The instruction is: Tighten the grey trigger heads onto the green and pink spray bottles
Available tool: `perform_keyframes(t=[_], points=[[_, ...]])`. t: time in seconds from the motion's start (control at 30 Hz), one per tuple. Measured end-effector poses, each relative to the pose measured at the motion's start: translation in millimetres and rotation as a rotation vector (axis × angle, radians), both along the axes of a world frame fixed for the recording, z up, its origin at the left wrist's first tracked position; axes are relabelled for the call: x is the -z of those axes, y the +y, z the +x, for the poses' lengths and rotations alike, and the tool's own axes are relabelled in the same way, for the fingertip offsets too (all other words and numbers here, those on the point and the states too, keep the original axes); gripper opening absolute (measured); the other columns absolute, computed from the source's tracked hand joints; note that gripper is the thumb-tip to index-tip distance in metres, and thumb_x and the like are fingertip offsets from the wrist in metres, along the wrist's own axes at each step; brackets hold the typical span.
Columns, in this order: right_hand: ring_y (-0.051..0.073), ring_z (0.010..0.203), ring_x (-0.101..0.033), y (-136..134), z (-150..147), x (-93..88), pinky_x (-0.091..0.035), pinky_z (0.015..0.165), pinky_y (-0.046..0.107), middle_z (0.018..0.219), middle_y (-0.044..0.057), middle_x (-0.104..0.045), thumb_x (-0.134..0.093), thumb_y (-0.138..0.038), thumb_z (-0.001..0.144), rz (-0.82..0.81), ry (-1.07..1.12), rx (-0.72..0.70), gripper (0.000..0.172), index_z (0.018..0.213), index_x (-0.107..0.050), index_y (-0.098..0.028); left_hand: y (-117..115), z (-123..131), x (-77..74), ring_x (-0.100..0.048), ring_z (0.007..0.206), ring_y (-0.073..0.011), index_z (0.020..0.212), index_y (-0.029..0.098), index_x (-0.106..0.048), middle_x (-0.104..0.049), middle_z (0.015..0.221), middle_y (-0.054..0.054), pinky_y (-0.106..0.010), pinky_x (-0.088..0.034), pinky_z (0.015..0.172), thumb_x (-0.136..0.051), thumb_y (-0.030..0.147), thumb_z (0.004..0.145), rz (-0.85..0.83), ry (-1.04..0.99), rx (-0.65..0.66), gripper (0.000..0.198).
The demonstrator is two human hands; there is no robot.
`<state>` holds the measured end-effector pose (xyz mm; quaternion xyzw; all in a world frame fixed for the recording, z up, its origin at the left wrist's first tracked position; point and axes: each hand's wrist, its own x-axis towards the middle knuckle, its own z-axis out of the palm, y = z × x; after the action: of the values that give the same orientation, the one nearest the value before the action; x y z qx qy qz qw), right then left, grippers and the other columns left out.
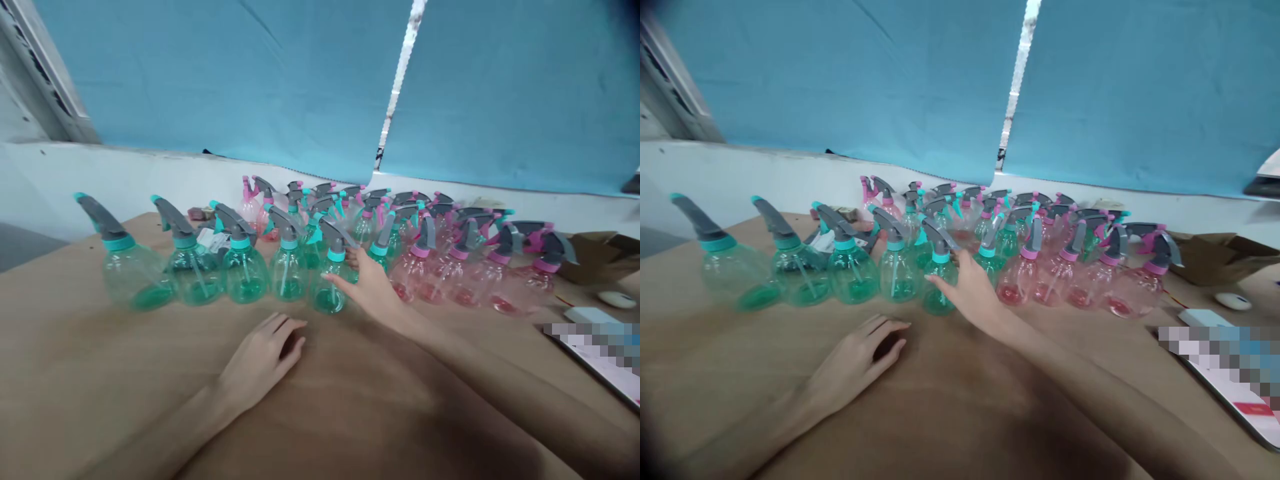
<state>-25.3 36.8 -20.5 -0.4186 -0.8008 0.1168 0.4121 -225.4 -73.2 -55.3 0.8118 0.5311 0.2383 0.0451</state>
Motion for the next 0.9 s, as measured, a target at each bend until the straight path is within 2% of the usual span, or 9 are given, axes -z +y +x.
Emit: perform_keyframes(t=[0.27,0.47,0.57,0.67,0.8,0.9], points=[[0.033,0.106,-0.058,17.9,-5.3,-2.2,-0.047,0.083,0.046,0.114,0.021,-0.060,-0.057,-0.048,0.079,0.007,-0.060,0.004,0.056,0.120,-0.044,-0.010,-0.4,1.3,0.2,-0.060,0.092,-0.0202,0.104,0.021,-0.054,-0.061,0.099,-0.003,-0.035,-0.048,0.080,-0.043,0.023,0.091,-0.028,-0.078,-0.006,0.018],[0.032,0.100,-0.060,25.0,-10.3,-2.3,-0.048,0.080,0.045,0.110,0.019,-0.061,-0.054,-0.046,0.082,0.014,-0.091,0.028,0.054,0.120,-0.042,-0.009,-0.8,3.4,-0.2,-0.062,0.089,-0.0198,0.101,0.023,-0.055,-0.063,0.097,-0.002,-0.034,-0.049,0.078,-0.044,0.025,0.089,-0.032,-0.113,-0.023,0.017],[0.033,0.107,-0.057,25.6,-12.9,-3.3,-0.048,0.081,0.045,0.114,0.021,-0.060,-0.053,-0.044,0.082,-0.001,-0.079,0.031,0.055,0.122,-0.041,-0.009,-0.3,3.3,-0.2,-0.062,0.089,-0.0198,0.101,0.023,-0.056,-0.063,0.097,-0.001,-0.034,-0.049,0.078,-0.045,0.026,0.089,-0.035,-0.120,-0.031,0.016],[0.032,0.115,-0.052,19.9,-12.7,-5.7,-0.046,0.087,0.045,0.122,0.021,-0.056,-0.056,-0.042,0.081,-0.027,-0.075,0.033,0.060,0.127,-0.037,-0.008,0.2,3.0,-0.5,-0.062,0.090,-0.0199,0.101,0.024,-0.056,-0.063,0.098,-0.001,-0.033,-0.049,0.078,-0.045,0.026,0.090,-0.046,-0.119,-0.038,0.016],[0.028,0.119,-0.049,-1.9,0.1,-11.5,-0.042,0.096,0.041,0.130,0.017,-0.051,-0.058,-0.040,0.080,-0.024,-0.060,0.036,0.062,0.130,-0.037,-0.010,-0.3,3.5,-1.7,-0.062,0.090,-0.0194,0.102,0.025,-0.055,-0.063,0.099,-0.001,-0.033,-0.049,0.079,-0.045,0.027,0.090,-0.065,-0.115,-0.045,0.016],[0.025,0.103,-0.060,-21.1,23.3,-16.1,-0.049,0.084,0.040,0.122,0.010,-0.059,-0.055,-0.041,0.083,0.012,-0.085,0.064,0.046,0.122,-0.047,-0.019,-1.8,4.8,-2.6,-0.063,0.089,-0.0198,0.101,0.025,-0.056,-0.064,0.098,-0.001,-0.033,-0.049,0.078,-0.044,0.028,0.090,-0.061,-0.118,-0.039,0.016]])
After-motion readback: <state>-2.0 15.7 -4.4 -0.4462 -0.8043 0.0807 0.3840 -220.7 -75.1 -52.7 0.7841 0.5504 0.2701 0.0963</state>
